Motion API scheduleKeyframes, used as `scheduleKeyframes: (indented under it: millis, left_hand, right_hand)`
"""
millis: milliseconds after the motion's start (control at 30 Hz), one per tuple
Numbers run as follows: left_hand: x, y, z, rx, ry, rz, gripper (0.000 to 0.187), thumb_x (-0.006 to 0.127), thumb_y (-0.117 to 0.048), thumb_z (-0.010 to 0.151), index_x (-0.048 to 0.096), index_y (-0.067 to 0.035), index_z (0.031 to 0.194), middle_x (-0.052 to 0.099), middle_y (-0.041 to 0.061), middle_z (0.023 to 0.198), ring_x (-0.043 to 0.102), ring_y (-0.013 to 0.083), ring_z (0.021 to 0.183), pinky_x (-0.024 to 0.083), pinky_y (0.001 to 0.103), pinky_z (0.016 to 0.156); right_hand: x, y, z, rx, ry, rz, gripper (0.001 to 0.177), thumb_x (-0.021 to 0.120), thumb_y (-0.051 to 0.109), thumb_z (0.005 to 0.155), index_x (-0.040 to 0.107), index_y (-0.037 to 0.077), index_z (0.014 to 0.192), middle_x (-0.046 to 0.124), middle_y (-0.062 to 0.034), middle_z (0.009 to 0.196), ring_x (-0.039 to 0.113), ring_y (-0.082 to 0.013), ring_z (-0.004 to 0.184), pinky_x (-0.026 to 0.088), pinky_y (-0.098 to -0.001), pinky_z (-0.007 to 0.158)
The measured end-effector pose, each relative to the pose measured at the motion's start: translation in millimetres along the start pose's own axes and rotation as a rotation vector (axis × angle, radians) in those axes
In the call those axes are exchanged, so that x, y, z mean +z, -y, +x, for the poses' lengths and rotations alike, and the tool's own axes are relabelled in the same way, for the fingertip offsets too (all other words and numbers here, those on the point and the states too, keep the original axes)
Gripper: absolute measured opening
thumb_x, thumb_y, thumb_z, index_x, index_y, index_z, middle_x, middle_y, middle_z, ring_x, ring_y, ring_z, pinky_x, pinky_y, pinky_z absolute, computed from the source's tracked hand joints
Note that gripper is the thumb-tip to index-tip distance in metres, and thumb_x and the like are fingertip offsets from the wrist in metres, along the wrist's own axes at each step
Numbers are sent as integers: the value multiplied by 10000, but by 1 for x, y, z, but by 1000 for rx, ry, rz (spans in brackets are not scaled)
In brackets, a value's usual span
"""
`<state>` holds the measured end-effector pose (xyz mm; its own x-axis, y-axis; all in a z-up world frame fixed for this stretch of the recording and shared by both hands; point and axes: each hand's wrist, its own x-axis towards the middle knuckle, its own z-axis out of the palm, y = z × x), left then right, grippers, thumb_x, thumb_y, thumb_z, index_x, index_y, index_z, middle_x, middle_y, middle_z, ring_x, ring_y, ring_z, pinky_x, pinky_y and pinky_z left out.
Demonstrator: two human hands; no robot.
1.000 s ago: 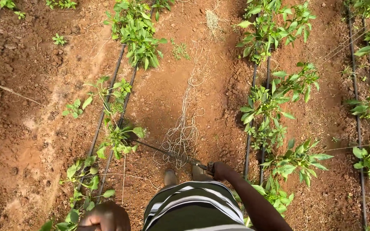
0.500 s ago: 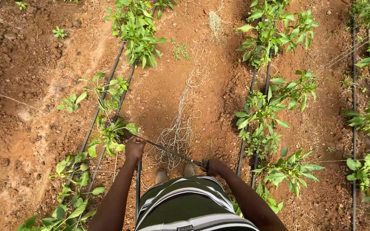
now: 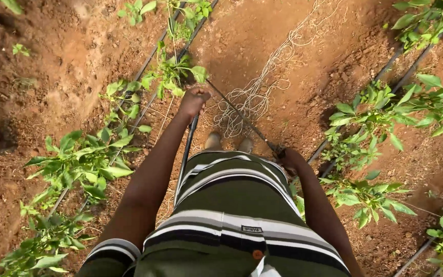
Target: The person is walking through rows of plants in a nursery and using a handheld sprayer wand to apply liquid to the foliage.
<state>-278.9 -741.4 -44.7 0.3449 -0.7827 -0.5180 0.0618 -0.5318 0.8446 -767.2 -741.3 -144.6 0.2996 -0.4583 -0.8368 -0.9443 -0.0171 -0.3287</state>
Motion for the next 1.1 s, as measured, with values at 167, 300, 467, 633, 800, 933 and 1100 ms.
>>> scheduleKeyframes:
  millis: [167, 300, 467, 633, 800, 933, 1100]
  left_hand:
    - [-21, 26, -3, -38, 5, -51, 325, 795, -244, 1117, 755, 27, 1290, 675, 82, 700, 647, 129, 443, 584, 253, 530]
    - [-26, 20, -18, -25, -4, -76, 206, 696, -146, 1091, 746, 26, 1193, 582, 56, 649, 604, 99, 419, 535, 232, 498]
    - [-55, -109, -142, 110, 201, -266, 167, 621, -146, 1157, 709, -6, 1171, 531, -17, 632, 545, 51, 418, 489, 196, 493]
    - [-101, -156, -293, 412, 563, -589, 319, 636, -189, 1134, 723, 94, 1015, 502, 4, 501, 470, 90, 316, 414, 235, 346]
    - [-78, -132, -247, 474, 545, -559, 308, 587, -146, 1162, 736, 111, 1080, 538, -1, 523, 466, 72, 349, 428, 229, 382]
    - [-66, -54, -118, 252, 80, -143, 171, 657, -32, 1167, 710, 97, 1266, 632, 68, 644, 537, 96, 395, 487, 242, 403]
    - [-81, 100, -11, -20, -399, 583, 245, 736, -287, 944, 849, -80, 1012, 816, 259, 912, 813, 527, 985, 634, 630, 870]
  right_hand:
    - [-11, 25, 9, -3, -10, 83, 566, 845, 367, 979, 828, -56, 1355, 824, -366, 1272, 763, -586, 1280, 618, -668, 1077]
    - [-32, 75, -4, 5, -83, 71, 626, 945, 441, 948, 790, -85, 1251, 816, -331, 1121, 814, -534, 1160, 655, -614, 988]
    - [-43, 113, 16, 12, -119, 11, 574, 966, 395, 887, 805, -87, 1154, 817, -304, 1033, 833, -526, 1111, 681, -618, 941]
    - [-51, 142, 21, 56, -138, 9, 473, 905, 285, 886, 818, -91, 1160, 824, -338, 1096, 825, -544, 1153, 688, -646, 992]
    - [-33, 131, 46, 67, -158, 95, 601, 938, 344, 819, 807, -80, 1224, 820, -326, 1145, 815, -527, 1198, 678, -648, 971]
    - [-41, 175, 19, 44, -214, 72, 519, 911, 241, 840, 827, -136, 1186, 824, -365, 1157, 798, -569, 1222, 652, -666, 1034]
    - [-29, 184, 38, 13, -225, 62, 427, 896, 235, 848, 846, -85, 1127, 841, -333, 1100, 827, -542, 1168, 673, -630, 1006]
